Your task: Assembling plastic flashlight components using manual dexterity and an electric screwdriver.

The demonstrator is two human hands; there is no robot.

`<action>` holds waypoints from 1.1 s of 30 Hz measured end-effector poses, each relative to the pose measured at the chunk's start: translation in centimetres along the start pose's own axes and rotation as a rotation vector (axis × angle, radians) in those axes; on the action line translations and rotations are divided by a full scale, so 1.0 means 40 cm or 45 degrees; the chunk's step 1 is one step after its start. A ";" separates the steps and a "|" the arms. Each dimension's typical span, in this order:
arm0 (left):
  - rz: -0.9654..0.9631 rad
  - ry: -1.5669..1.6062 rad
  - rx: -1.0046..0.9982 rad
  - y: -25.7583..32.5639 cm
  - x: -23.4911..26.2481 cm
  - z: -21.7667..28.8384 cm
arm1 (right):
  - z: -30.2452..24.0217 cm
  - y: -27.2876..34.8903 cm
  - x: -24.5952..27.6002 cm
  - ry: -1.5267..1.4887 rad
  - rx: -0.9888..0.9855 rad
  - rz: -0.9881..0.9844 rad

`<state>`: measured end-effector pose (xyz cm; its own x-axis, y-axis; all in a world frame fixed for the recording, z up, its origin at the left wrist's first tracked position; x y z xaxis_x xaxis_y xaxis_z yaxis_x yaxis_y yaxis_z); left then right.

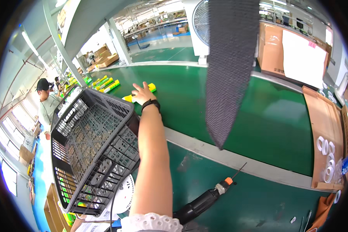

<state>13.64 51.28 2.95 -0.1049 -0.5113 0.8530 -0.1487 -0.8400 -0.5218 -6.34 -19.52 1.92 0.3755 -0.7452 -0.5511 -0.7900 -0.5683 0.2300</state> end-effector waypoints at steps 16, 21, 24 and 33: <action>0.152 -0.229 -0.448 0.077 0.010 0.105 | -0.004 -0.033 0.000 -0.425 -0.075 0.021; 0.125 0.232 -1.015 0.261 0.219 0.188 | -0.016 -0.034 0.009 -0.552 0.016 -0.080; 0.172 0.508 -1.410 0.405 0.447 0.172 | -0.014 -0.007 0.004 -0.598 0.098 -0.097; 0.444 1.074 -2.422 0.984 0.877 -0.174 | -0.052 0.048 -0.108 -0.208 0.399 -0.214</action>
<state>-2.74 1.56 12.26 -0.5743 0.0761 0.8151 -0.5498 0.7019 -0.4529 -8.47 -18.10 6.41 0.4500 -0.5711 -0.6866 -0.8434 -0.5246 -0.1164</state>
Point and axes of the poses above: each hand's wrist, its own y-axis away from the middle knuckle, its own x-axis out of the back of the hand, z = x × y, the point moved 1 cm from there along -y, towards the middle knuckle, and after that the axes turned 5 degrees about x, right-handed, at the moved point
